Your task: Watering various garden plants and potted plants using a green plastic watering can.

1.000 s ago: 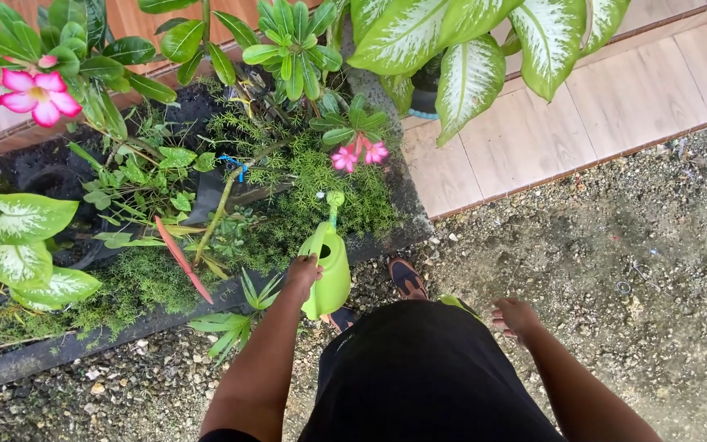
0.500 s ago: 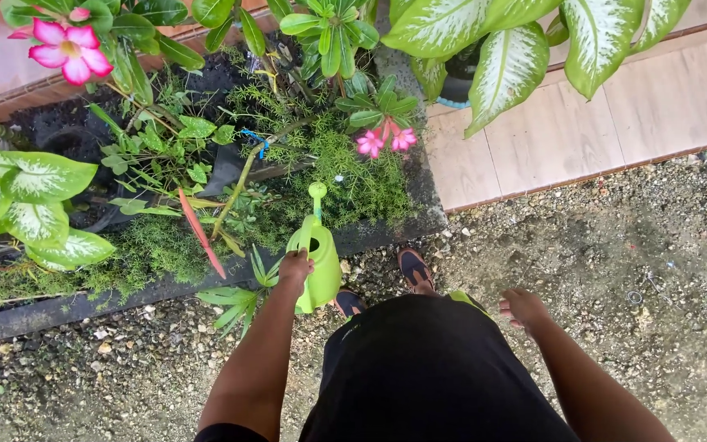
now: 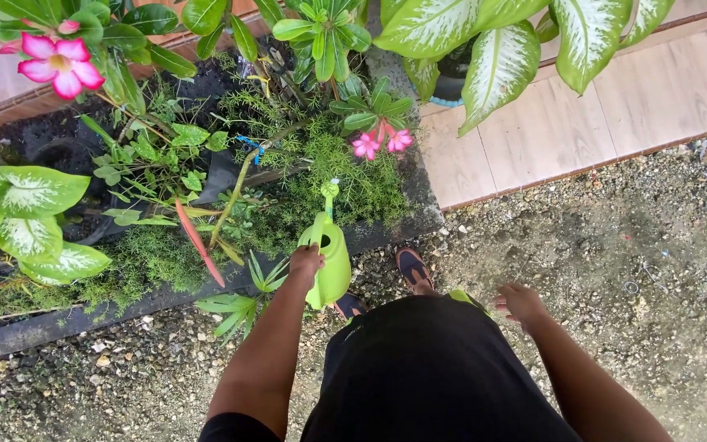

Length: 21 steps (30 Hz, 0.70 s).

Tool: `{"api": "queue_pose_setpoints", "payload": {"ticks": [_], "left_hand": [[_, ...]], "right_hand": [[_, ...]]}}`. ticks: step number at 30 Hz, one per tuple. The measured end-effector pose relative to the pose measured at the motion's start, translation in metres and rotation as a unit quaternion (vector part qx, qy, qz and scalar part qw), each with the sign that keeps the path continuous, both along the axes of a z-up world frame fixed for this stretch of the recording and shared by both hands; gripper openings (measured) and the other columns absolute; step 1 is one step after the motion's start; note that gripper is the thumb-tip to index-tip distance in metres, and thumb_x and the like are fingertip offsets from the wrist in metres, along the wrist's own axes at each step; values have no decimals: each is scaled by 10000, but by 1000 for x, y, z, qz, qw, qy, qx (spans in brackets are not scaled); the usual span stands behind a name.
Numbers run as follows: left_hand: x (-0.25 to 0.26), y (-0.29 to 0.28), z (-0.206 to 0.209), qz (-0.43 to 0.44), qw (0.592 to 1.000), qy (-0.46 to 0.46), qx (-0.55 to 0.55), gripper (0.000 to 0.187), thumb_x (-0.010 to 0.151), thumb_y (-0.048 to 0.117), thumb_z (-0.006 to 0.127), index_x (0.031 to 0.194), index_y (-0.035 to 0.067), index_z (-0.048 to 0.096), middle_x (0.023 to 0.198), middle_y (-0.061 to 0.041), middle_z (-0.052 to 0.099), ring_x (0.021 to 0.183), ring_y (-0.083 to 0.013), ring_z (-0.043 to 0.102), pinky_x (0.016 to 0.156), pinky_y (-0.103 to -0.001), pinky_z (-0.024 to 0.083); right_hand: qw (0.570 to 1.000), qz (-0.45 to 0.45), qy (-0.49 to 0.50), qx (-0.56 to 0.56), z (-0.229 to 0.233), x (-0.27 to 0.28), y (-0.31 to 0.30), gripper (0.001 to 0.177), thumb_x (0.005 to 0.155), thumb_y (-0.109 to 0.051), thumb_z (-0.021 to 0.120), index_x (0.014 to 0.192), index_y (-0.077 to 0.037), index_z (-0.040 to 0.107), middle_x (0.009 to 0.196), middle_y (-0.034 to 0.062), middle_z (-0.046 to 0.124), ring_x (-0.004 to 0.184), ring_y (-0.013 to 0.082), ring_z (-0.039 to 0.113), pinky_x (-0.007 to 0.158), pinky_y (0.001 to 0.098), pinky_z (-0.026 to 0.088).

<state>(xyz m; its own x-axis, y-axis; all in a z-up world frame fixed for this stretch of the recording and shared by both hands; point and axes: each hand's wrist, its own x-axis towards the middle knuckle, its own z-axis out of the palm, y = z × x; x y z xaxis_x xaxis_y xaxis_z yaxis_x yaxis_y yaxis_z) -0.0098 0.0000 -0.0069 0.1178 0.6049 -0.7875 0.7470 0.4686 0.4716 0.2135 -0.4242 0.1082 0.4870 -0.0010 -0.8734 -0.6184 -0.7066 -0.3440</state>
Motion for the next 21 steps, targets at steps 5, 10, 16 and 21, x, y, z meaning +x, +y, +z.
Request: {"api": "queue_pose_setpoints", "payload": {"ticks": [5,10,16,21], "left_hand": [[25,1,-15,-23,1000,-16,-9,508,1037,421,563,1338,16,619,947,-185,763,731,-174,739,771,-309,635],[43,1,-15,-61,998,-23,-13,504,1044,436,553,1357,45,612,988,-179,768,791,-191,762,807,-336,635],[47,7,-19,-74,997,-35,0,527,1047,442,538,1371,30,594,989,-153,773,780,-169,753,814,-312,610],[30,18,-39,-71,997,-20,9,495,1036,440,555,1349,62,617,954,-140,787,773,-179,773,805,-305,612]], "right_hand": [[1000,-9,11,-11,-12,-7,-31,544,1048,-292,555,1489,22,500,1310,329,645,1240,429,617,1060,614,434],[999,-46,11,-20,-12,-21,-49,583,1041,-308,573,1503,34,471,1318,330,636,1251,431,606,1067,622,421],[997,-83,3,-10,-22,-31,-68,603,1038,-320,578,1521,18,451,1311,320,645,1258,439,600,1080,631,397],[995,-97,9,-10,-30,-37,-73,622,1035,-331,584,1536,6,436,1307,311,647,1258,433,601,1089,628,384]]}}
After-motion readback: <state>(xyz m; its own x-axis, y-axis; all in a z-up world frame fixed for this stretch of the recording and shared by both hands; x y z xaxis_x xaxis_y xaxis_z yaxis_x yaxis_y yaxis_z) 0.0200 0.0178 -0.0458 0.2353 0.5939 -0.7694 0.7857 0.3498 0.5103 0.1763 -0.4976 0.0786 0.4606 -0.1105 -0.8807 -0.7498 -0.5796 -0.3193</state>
